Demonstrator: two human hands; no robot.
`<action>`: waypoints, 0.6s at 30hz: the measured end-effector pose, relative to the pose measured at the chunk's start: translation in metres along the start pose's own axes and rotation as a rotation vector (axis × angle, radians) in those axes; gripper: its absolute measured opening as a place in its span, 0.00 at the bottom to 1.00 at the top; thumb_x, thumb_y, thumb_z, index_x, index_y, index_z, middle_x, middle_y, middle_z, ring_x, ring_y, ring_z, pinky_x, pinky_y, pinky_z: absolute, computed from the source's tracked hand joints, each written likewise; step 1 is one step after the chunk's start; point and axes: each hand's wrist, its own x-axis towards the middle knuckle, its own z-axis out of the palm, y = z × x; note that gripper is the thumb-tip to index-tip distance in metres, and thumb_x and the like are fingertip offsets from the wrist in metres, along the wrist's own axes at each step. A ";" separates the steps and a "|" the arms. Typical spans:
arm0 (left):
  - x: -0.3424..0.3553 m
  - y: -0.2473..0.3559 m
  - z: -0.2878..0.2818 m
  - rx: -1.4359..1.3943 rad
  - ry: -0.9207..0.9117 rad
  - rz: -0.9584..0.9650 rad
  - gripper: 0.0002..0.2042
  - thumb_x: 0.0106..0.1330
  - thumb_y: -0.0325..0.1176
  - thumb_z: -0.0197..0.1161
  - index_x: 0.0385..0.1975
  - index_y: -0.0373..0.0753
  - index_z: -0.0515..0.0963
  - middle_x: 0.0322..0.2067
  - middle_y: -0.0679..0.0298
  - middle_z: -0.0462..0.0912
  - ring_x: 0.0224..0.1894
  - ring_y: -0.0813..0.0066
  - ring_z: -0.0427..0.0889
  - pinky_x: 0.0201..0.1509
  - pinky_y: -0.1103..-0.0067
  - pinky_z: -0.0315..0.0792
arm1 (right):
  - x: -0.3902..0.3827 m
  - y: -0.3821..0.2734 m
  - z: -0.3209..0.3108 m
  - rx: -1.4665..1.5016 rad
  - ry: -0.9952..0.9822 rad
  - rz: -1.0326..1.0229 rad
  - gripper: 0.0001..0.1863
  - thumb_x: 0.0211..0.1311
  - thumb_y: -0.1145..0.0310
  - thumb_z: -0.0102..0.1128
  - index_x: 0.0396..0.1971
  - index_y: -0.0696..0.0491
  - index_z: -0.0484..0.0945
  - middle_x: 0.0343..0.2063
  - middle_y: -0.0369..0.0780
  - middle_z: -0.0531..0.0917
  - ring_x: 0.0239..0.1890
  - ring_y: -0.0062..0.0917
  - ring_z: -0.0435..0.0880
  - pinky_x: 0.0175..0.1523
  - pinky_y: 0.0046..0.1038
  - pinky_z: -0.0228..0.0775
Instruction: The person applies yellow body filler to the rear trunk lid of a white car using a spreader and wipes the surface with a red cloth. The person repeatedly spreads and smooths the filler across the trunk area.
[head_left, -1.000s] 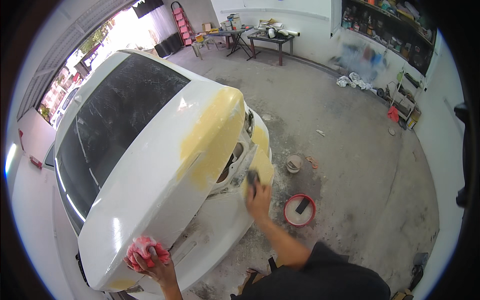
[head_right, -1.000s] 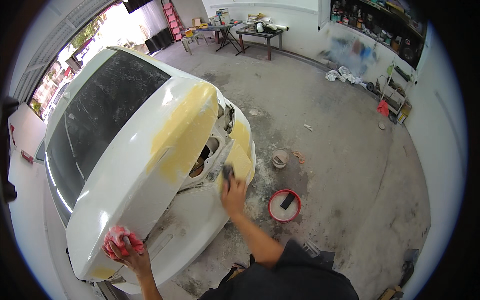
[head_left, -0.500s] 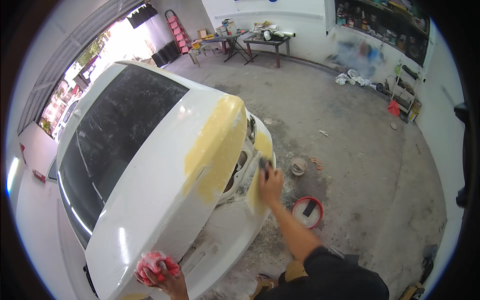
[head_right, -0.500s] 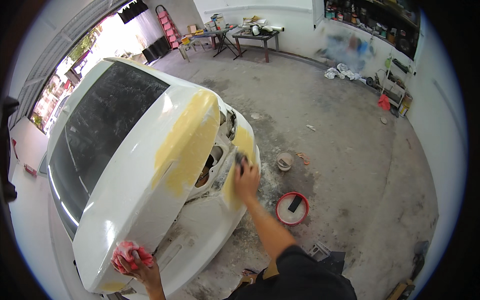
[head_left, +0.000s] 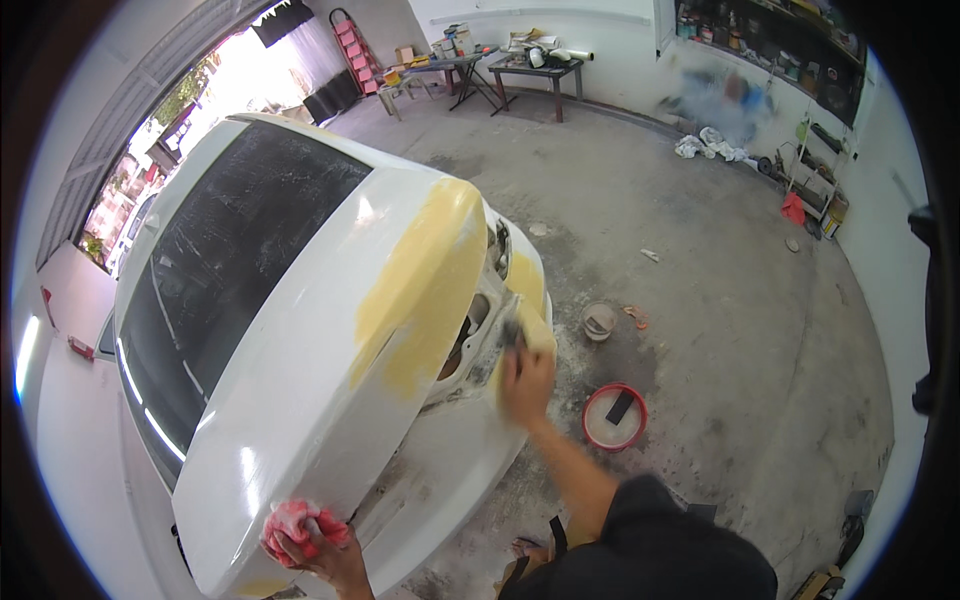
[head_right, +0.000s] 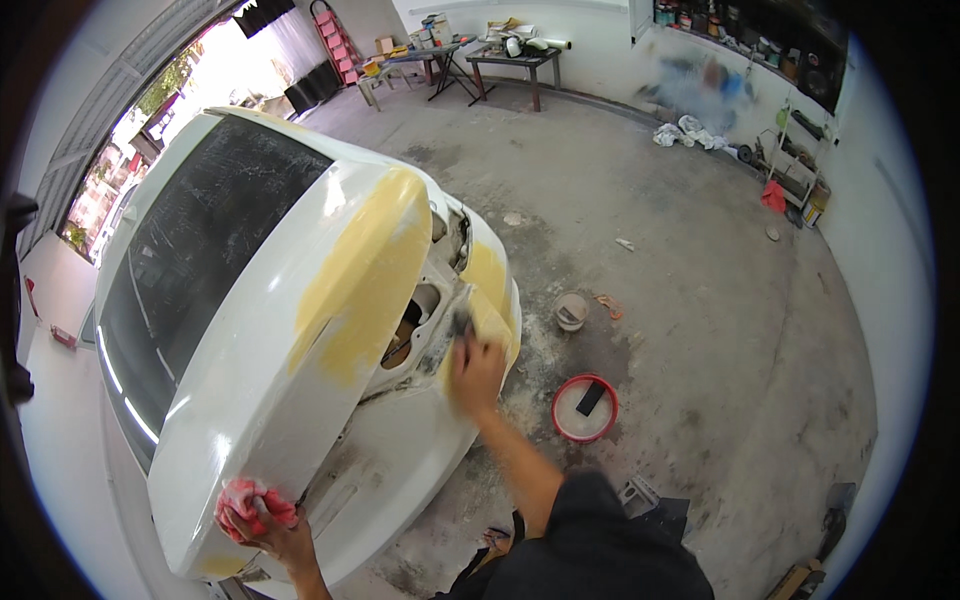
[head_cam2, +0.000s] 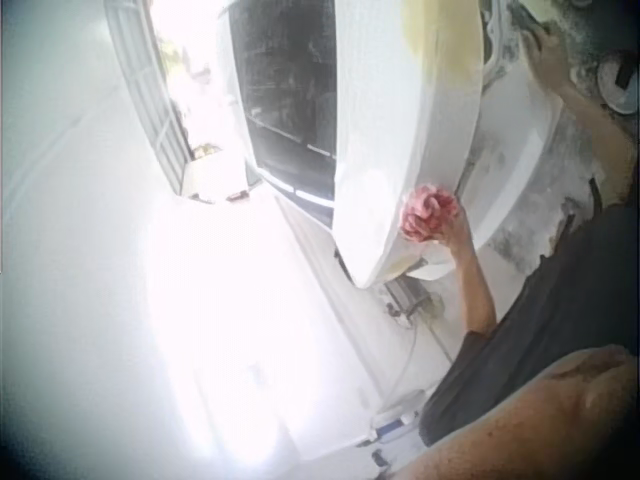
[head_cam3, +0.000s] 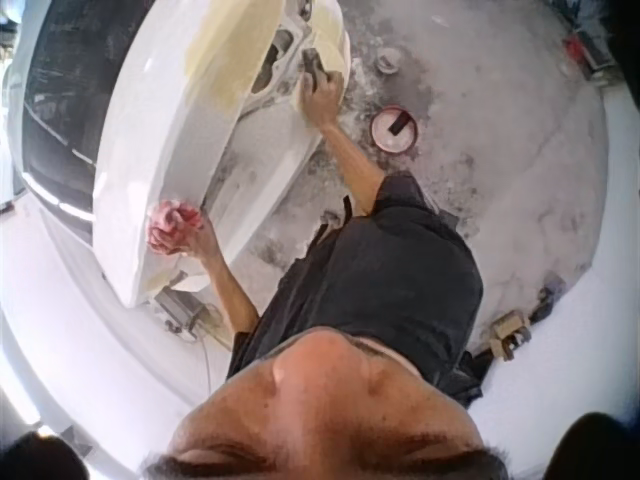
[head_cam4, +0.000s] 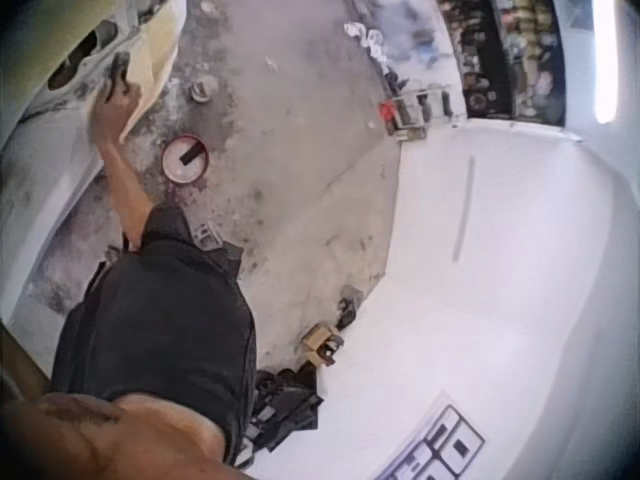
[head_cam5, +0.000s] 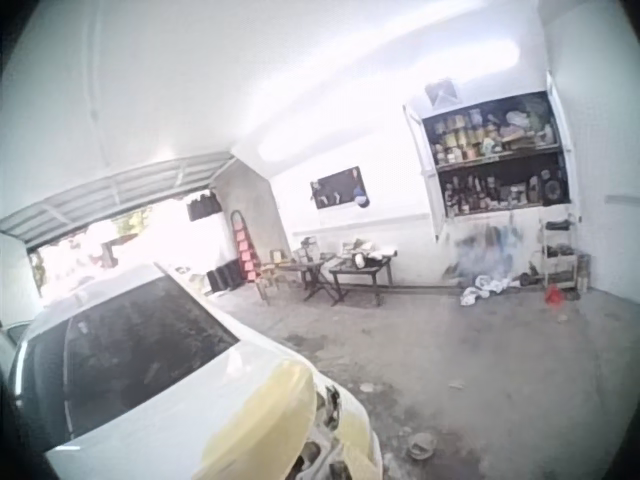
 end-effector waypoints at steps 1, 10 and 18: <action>0.001 -0.001 0.000 -0.027 0.033 0.018 0.34 0.55 0.24 0.77 0.62 0.45 0.71 0.72 0.45 0.57 0.72 0.30 0.61 0.70 0.33 0.63 | -0.012 0.000 -0.009 0.037 -0.001 -0.100 0.19 0.70 0.61 0.66 0.55 0.54 0.86 0.44 0.48 0.79 0.49 0.46 0.79 0.56 0.46 0.70; 0.001 0.003 0.000 -0.044 -0.001 0.036 0.40 0.52 0.27 0.74 0.70 0.46 0.67 0.76 0.42 0.54 0.75 0.26 0.56 0.73 0.34 0.57 | 0.013 -0.011 -0.005 -0.057 -0.055 -0.026 0.16 0.70 0.62 0.65 0.52 0.54 0.86 0.44 0.51 0.79 0.50 0.47 0.78 0.55 0.46 0.71; -0.002 0.007 -0.003 0.018 -0.067 -0.025 0.42 0.49 0.25 0.72 0.70 0.46 0.67 0.75 0.43 0.53 0.75 0.27 0.55 0.74 0.35 0.56 | 0.065 0.007 0.008 -0.045 -0.010 0.029 0.19 0.72 0.61 0.63 0.58 0.52 0.84 0.44 0.48 0.79 0.50 0.46 0.78 0.57 0.46 0.69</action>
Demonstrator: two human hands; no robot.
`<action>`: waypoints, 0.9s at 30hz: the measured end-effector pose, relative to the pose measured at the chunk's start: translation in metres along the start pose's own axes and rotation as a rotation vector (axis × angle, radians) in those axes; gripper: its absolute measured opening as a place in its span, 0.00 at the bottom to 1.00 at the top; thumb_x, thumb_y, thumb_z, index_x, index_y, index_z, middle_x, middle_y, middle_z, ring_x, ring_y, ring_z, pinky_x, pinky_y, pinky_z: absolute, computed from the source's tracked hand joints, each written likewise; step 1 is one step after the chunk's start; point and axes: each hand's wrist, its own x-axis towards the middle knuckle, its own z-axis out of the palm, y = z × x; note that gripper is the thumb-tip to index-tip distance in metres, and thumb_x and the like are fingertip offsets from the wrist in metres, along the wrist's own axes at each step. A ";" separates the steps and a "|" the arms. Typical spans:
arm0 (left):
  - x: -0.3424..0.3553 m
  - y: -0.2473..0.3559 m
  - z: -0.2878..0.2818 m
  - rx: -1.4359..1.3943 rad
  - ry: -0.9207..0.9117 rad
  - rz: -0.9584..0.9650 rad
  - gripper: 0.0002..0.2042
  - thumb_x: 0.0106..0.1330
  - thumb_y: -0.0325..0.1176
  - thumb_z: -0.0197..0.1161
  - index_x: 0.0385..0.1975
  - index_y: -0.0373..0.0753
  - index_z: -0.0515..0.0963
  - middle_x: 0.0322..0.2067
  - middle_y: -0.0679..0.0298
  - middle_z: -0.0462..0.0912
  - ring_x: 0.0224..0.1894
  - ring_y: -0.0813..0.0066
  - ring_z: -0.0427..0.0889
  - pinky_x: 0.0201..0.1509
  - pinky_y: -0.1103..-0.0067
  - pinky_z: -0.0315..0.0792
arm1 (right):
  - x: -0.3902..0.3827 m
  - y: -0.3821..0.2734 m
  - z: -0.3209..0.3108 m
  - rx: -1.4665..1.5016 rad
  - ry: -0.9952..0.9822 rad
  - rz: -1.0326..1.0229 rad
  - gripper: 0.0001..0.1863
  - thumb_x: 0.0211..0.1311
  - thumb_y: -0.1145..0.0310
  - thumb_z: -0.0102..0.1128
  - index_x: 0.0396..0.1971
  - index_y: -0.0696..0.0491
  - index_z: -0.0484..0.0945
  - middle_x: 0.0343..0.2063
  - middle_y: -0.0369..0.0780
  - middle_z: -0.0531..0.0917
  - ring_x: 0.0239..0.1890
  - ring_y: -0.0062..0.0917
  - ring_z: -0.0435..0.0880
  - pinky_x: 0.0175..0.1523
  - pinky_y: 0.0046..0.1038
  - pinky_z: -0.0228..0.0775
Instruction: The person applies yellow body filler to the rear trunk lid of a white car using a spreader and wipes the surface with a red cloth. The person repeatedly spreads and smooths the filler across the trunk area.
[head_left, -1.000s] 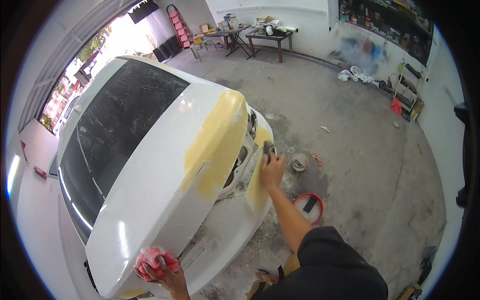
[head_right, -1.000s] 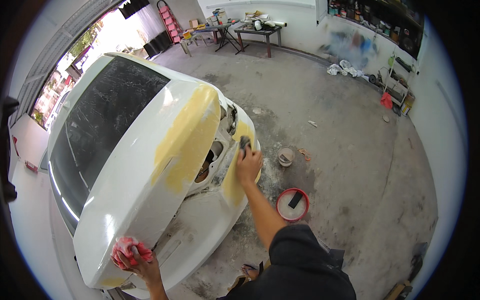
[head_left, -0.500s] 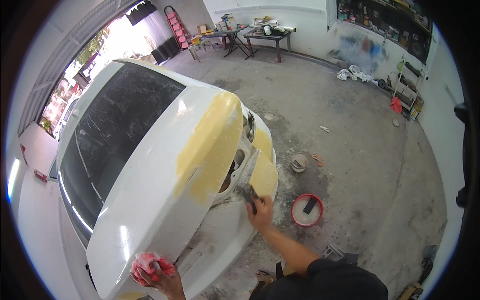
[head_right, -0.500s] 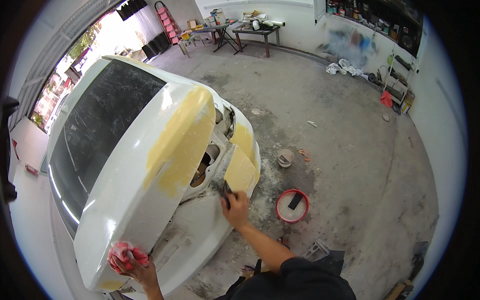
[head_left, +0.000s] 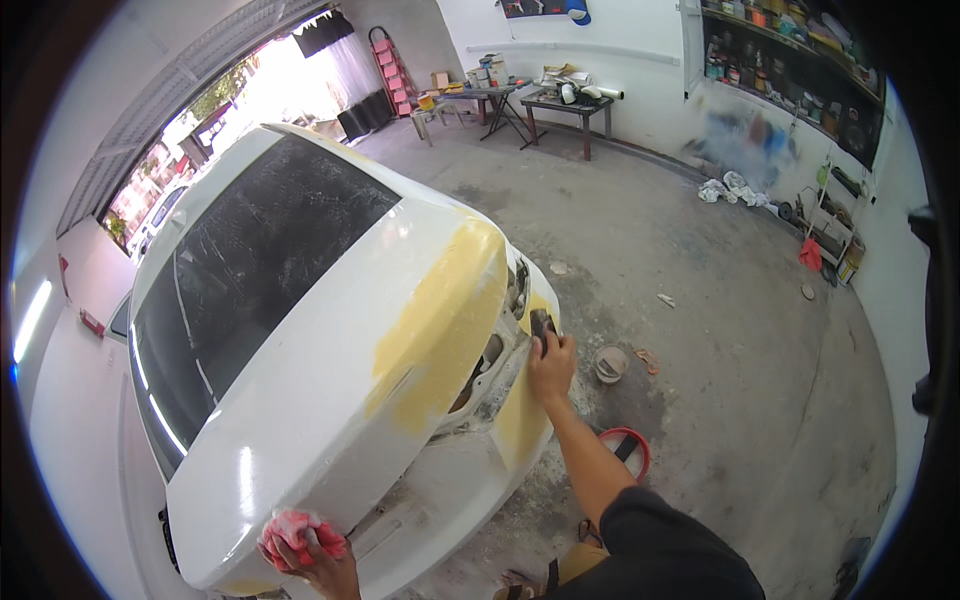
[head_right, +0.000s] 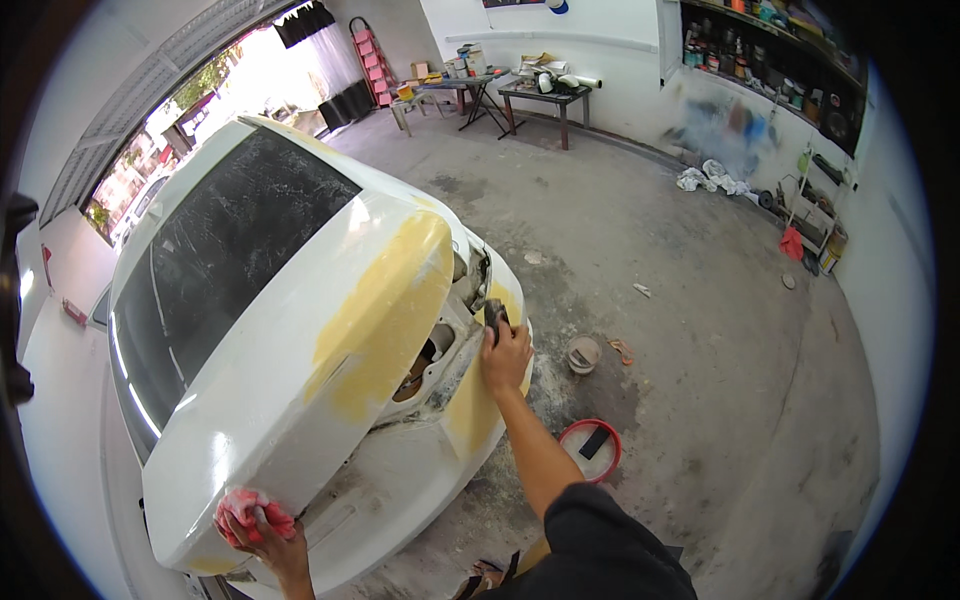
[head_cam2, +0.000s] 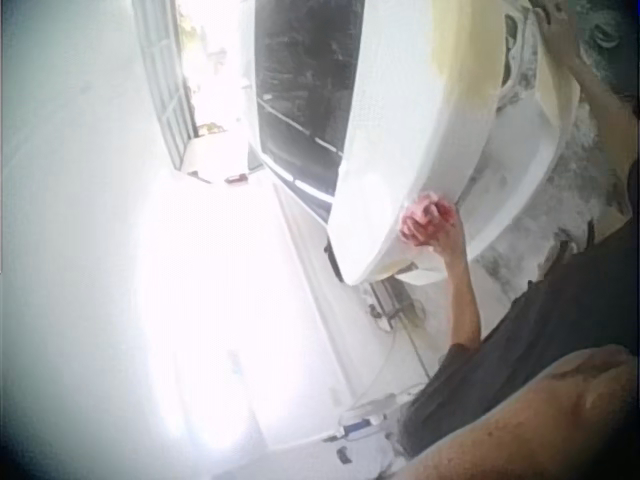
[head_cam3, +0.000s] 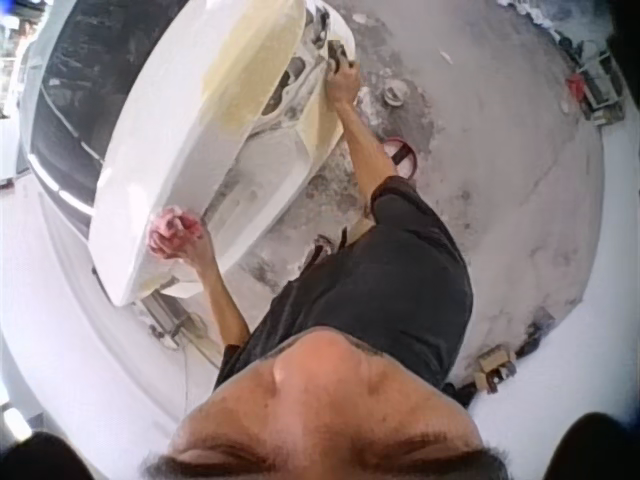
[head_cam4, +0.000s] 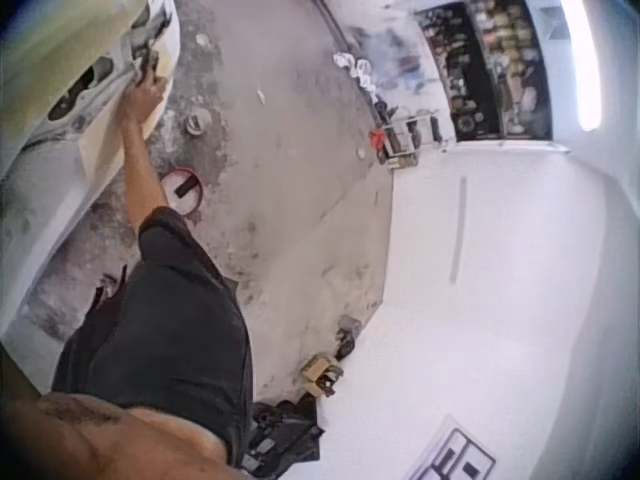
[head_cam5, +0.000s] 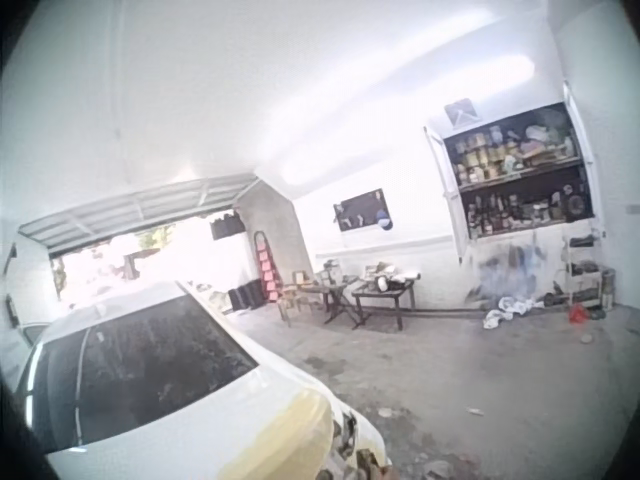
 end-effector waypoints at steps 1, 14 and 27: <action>0.001 0.000 0.000 0.017 -0.011 -0.023 0.43 0.48 0.25 0.72 0.70 0.46 0.67 0.75 0.43 0.53 0.75 0.27 0.55 0.74 0.36 0.56 | -0.003 -0.003 0.001 -0.032 -0.007 0.019 0.20 0.72 0.61 0.63 0.59 0.52 0.83 0.45 0.50 0.79 0.50 0.48 0.77 0.57 0.47 0.69; 0.008 0.005 0.002 0.013 0.032 -0.017 0.42 0.44 0.25 0.74 0.68 0.41 0.70 0.75 0.43 0.55 0.77 0.27 0.53 0.75 0.40 0.53 | -0.080 -0.005 -0.011 0.108 0.043 -0.068 0.22 0.70 0.60 0.66 0.59 0.53 0.84 0.44 0.50 0.79 0.49 0.47 0.79 0.55 0.47 0.70; 0.111 0.136 0.019 -0.070 0.010 0.284 0.29 0.57 0.42 0.76 0.62 0.62 0.82 0.77 0.66 0.61 0.77 0.26 0.52 0.74 0.24 0.45 | -0.137 0.008 -0.029 0.319 -0.109 -0.152 0.24 0.70 0.58 0.66 0.63 0.50 0.84 0.46 0.50 0.78 0.51 0.46 0.77 0.57 0.47 0.70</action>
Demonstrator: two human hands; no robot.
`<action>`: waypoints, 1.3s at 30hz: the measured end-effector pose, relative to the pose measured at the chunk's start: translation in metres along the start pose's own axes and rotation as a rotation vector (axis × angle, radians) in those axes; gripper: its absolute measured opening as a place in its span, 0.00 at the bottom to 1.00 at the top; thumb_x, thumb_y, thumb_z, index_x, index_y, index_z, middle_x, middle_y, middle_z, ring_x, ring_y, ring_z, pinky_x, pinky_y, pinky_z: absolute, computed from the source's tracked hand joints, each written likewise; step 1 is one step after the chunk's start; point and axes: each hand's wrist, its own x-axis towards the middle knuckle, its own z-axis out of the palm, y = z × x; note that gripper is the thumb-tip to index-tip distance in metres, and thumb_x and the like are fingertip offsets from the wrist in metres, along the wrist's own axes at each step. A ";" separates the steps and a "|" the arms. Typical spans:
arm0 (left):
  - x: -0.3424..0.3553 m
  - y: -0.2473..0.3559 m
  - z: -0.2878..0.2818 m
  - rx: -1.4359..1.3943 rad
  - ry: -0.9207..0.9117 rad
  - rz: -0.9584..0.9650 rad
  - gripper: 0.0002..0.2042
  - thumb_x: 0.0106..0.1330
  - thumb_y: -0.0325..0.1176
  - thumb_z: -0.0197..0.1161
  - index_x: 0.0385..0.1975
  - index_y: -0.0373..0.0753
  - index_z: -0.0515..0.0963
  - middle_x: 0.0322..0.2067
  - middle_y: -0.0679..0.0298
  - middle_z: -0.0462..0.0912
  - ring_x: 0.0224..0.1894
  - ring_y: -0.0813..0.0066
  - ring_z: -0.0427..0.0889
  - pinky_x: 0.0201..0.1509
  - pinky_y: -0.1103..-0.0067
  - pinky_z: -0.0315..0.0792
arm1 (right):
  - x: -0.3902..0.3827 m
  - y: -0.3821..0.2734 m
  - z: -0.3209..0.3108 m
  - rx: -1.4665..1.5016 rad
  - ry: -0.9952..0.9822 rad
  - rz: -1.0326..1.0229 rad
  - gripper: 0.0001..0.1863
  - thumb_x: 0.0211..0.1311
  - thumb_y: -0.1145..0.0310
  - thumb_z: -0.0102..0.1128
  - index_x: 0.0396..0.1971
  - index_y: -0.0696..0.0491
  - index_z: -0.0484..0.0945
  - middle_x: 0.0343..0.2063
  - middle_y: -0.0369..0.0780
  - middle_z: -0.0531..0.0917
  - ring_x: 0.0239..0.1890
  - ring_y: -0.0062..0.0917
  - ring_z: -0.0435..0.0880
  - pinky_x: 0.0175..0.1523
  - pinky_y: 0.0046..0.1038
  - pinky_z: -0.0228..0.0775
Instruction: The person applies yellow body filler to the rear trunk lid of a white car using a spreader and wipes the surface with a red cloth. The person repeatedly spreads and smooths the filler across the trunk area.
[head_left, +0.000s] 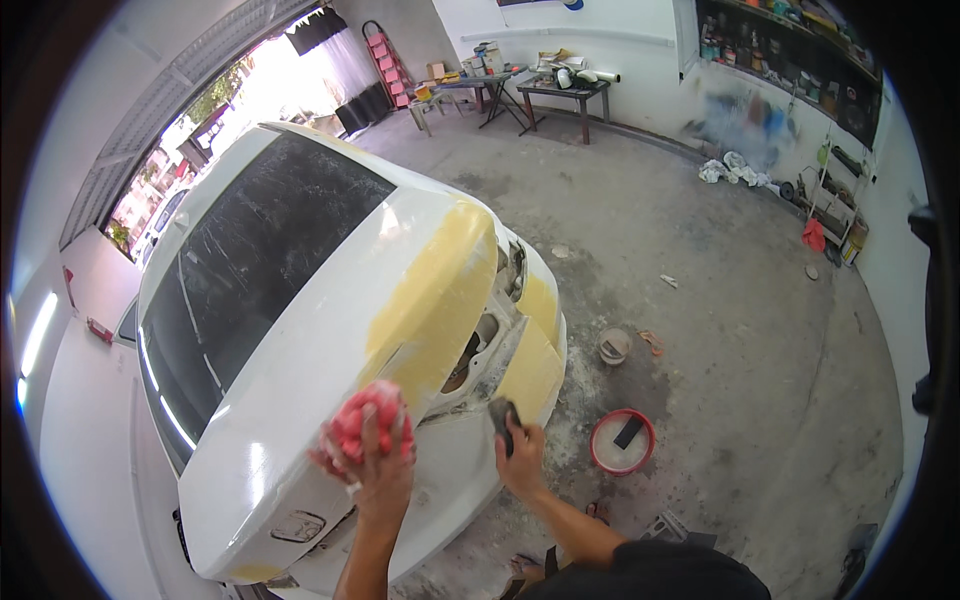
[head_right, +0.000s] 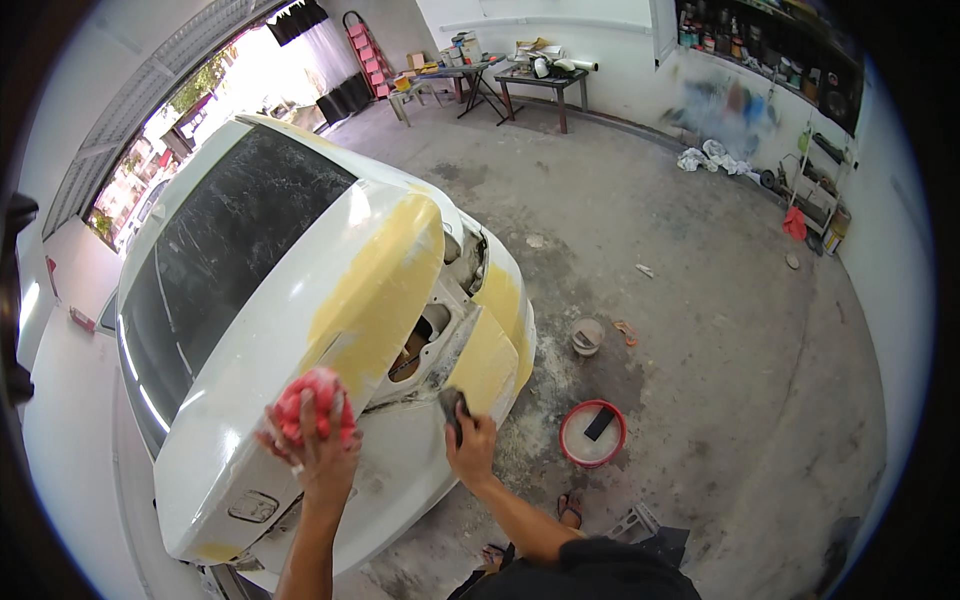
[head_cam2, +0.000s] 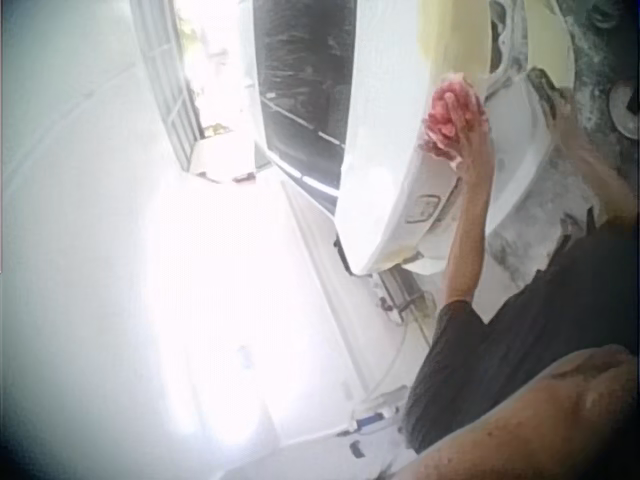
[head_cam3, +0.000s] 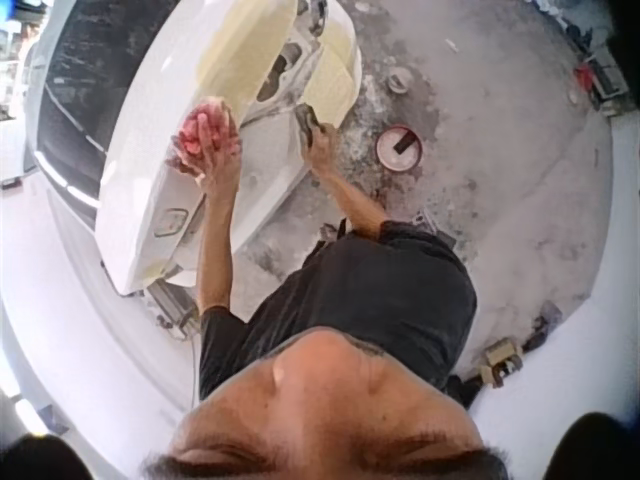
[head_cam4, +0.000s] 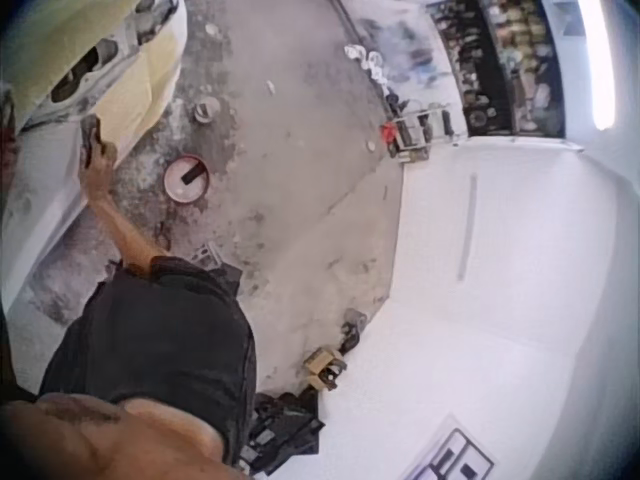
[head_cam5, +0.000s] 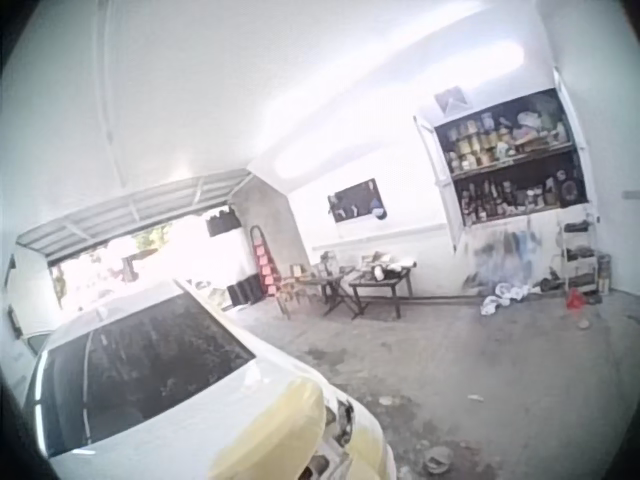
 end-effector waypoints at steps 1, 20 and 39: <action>0.013 0.006 0.006 0.001 0.005 0.052 0.28 0.58 0.42 0.76 0.62 0.62 0.82 0.77 0.66 0.62 0.77 0.26 0.53 0.74 0.24 0.45 | 0.004 0.005 -0.001 -0.079 -0.022 0.010 0.23 0.70 0.58 0.65 0.62 0.50 0.84 0.46 0.50 0.78 0.51 0.46 0.77 0.57 0.47 0.70; 0.048 0.028 0.019 -0.037 0.052 0.048 0.24 0.60 0.44 0.76 0.59 0.62 0.83 0.76 0.72 0.65 0.76 0.32 0.58 0.73 0.22 0.43 | 0.058 -0.008 0.000 -0.257 0.007 0.041 0.18 0.69 0.65 0.65 0.57 0.52 0.85 0.45 0.50 0.78 0.50 0.47 0.76 0.56 0.47 0.70; 0.050 0.028 0.019 -0.022 0.107 0.004 0.29 0.53 0.47 0.79 0.59 0.67 0.83 0.76 0.77 0.65 0.75 0.39 0.60 0.74 0.22 0.44 | 0.129 0.022 -0.010 -0.194 -0.036 0.163 0.21 0.70 0.70 0.62 0.61 0.58 0.82 0.49 0.55 0.78 0.55 0.53 0.75 0.62 0.50 0.69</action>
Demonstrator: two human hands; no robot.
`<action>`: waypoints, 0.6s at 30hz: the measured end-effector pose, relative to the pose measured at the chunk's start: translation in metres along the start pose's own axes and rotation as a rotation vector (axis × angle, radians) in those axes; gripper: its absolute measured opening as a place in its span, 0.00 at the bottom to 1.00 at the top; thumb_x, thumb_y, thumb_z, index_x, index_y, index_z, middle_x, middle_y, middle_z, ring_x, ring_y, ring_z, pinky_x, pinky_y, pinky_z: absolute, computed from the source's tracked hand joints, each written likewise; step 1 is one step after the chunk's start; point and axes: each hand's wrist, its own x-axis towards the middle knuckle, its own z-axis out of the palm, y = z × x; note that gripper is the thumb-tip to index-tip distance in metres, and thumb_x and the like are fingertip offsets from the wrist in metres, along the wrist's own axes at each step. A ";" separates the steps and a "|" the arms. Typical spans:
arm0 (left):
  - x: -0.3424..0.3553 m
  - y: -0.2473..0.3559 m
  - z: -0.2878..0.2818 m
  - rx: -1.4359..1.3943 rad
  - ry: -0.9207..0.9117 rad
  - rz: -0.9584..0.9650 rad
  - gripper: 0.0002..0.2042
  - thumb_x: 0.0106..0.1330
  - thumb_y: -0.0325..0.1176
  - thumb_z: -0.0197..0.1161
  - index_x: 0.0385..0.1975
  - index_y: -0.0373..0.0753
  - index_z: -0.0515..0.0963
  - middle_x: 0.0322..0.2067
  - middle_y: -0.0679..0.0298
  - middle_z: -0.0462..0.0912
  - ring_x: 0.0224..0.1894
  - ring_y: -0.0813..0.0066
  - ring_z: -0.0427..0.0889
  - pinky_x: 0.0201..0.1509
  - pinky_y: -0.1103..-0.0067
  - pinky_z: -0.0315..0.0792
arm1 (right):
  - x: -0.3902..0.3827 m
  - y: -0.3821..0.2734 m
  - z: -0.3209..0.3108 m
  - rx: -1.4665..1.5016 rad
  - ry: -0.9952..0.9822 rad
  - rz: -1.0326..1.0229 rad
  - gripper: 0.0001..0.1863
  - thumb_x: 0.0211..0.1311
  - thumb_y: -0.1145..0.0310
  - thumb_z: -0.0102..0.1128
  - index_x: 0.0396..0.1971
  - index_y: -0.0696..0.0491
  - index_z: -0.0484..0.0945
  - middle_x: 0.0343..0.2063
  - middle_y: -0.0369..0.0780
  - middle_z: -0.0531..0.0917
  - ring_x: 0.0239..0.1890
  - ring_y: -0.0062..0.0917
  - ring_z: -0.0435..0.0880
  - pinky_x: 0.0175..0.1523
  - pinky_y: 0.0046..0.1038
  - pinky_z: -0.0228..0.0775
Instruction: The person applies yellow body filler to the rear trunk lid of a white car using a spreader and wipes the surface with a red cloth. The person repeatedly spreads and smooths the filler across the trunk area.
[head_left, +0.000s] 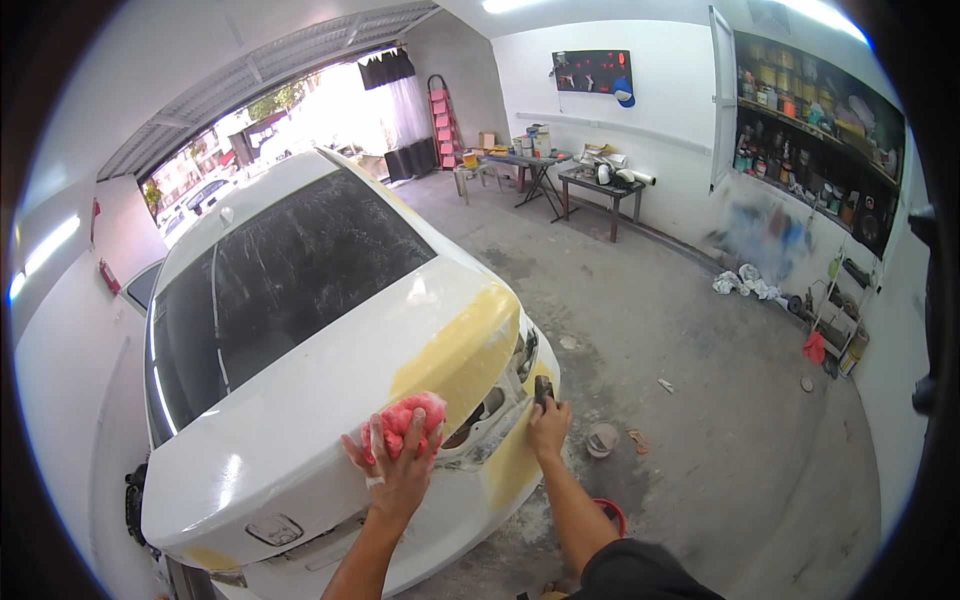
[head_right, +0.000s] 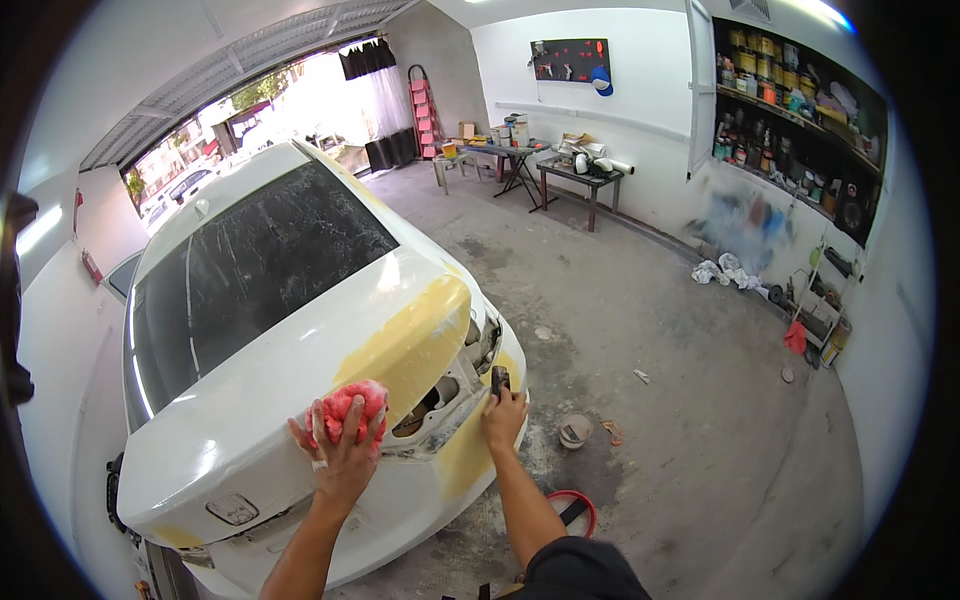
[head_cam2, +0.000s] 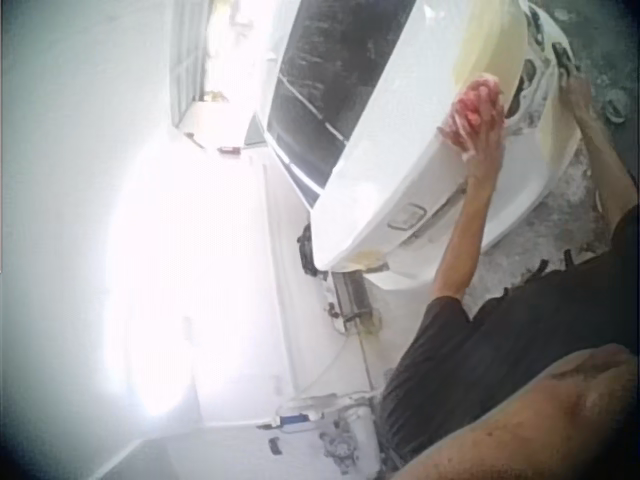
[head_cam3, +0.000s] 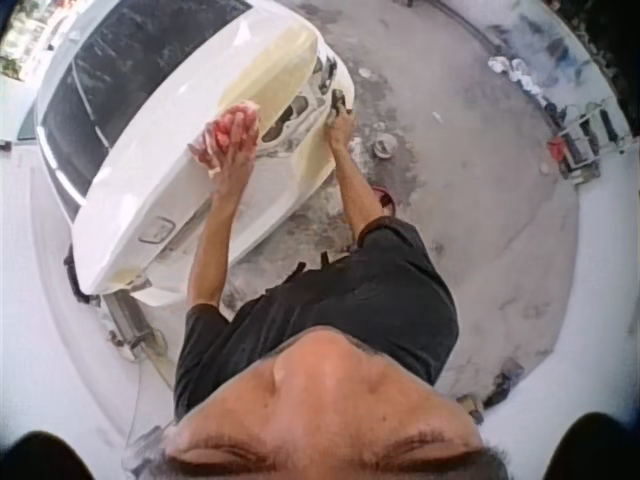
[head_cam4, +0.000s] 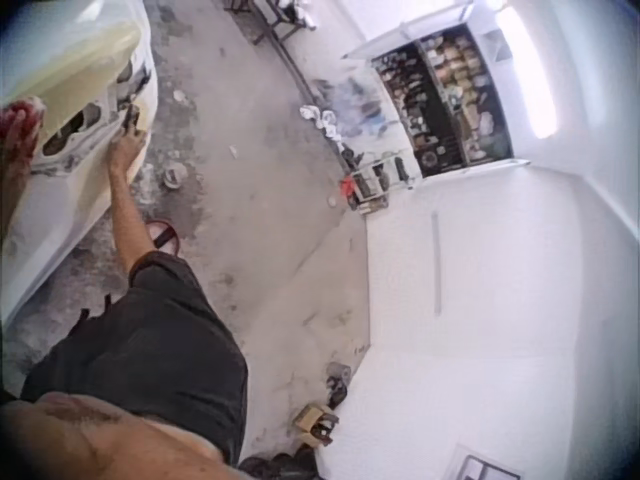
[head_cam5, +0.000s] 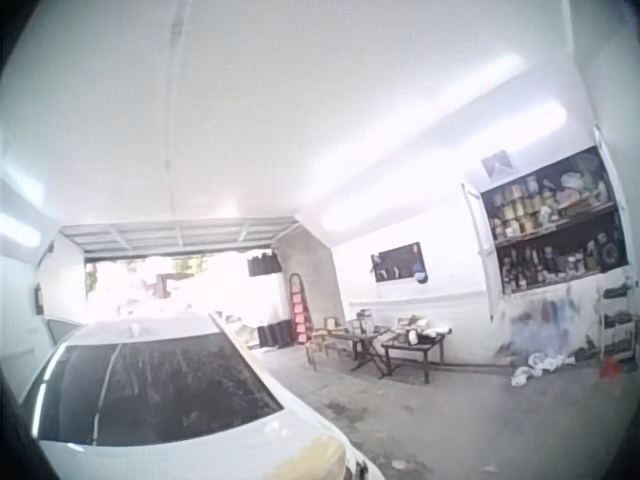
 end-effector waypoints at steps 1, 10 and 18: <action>0.001 -0.001 -0.001 0.000 -0.007 0.002 0.29 0.53 0.47 0.79 0.59 0.67 0.83 0.76 0.77 0.65 0.75 0.38 0.60 0.74 0.22 0.43 | -0.011 -0.004 -0.002 -0.003 -0.043 0.023 0.22 0.69 0.70 0.62 0.62 0.58 0.82 0.51 0.56 0.78 0.56 0.53 0.75 0.63 0.51 0.69; 0.023 -0.010 -0.007 -0.042 0.045 -0.024 0.32 0.47 0.46 0.80 0.58 0.67 0.84 0.76 0.77 0.66 0.77 0.40 0.59 0.76 0.24 0.42 | 0.003 -0.019 -0.019 -0.039 0.029 -0.093 0.20 0.71 0.68 0.62 0.60 0.58 0.82 0.49 0.54 0.78 0.52 0.51 0.76 0.62 0.49 0.68; 0.047 -0.021 -0.021 -0.151 0.050 -0.073 0.33 0.45 0.44 0.80 0.58 0.65 0.84 0.76 0.77 0.65 0.78 0.40 0.58 0.77 0.25 0.39 | -0.066 -0.033 -0.060 0.018 -0.035 -0.379 0.22 0.68 0.70 0.65 0.61 0.58 0.82 0.48 0.52 0.80 0.52 0.49 0.79 0.60 0.45 0.71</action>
